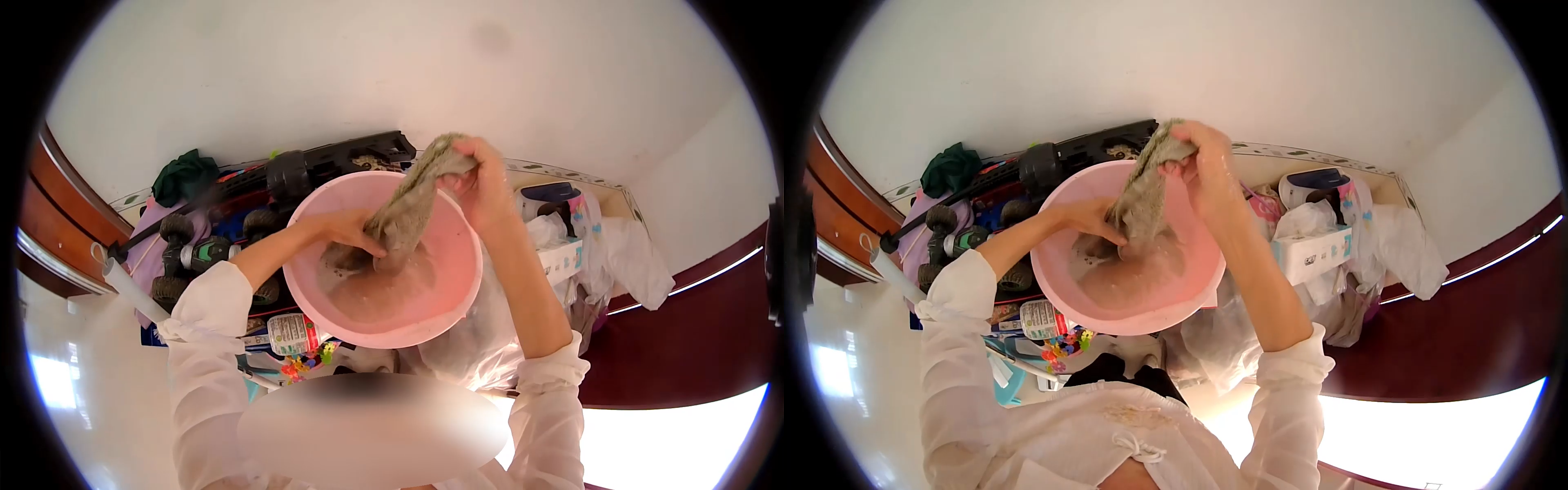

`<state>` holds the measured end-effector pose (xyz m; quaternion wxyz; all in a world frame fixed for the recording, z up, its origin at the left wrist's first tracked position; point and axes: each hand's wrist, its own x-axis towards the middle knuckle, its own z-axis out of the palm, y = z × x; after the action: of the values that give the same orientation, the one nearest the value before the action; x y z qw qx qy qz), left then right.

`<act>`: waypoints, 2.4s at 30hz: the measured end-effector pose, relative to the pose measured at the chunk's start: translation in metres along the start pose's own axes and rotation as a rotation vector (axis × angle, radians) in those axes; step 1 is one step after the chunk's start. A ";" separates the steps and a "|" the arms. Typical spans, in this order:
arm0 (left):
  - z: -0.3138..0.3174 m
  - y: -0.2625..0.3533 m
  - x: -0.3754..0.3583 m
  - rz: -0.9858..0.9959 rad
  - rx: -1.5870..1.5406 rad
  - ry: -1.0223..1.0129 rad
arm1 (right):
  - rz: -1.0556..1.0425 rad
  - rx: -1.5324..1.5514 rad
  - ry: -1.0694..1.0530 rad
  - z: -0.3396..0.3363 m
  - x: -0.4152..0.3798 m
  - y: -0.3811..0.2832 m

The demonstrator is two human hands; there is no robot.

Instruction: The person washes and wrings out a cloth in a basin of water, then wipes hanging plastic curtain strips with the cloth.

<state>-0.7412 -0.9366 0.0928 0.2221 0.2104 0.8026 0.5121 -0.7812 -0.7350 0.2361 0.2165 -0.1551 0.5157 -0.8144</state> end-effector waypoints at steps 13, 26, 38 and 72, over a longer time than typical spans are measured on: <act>0.000 -0.023 0.004 -0.150 0.673 0.170 | 0.241 -0.545 0.191 -0.062 -0.009 0.074; 0.017 0.064 0.018 0.072 0.284 0.418 | 0.736 -0.029 0.276 -0.059 -0.015 0.129; 0.062 0.067 0.026 0.447 0.499 0.895 | 0.445 0.482 0.099 -0.046 -0.019 0.141; 0.025 0.006 0.005 -0.189 0.818 0.127 | 0.537 -1.156 -0.227 -0.084 0.015 0.149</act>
<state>-0.7302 -0.9137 0.0882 0.1165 0.1750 0.9674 0.1410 -0.8054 -0.7334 0.0658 0.3476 -0.1974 0.8657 -0.3013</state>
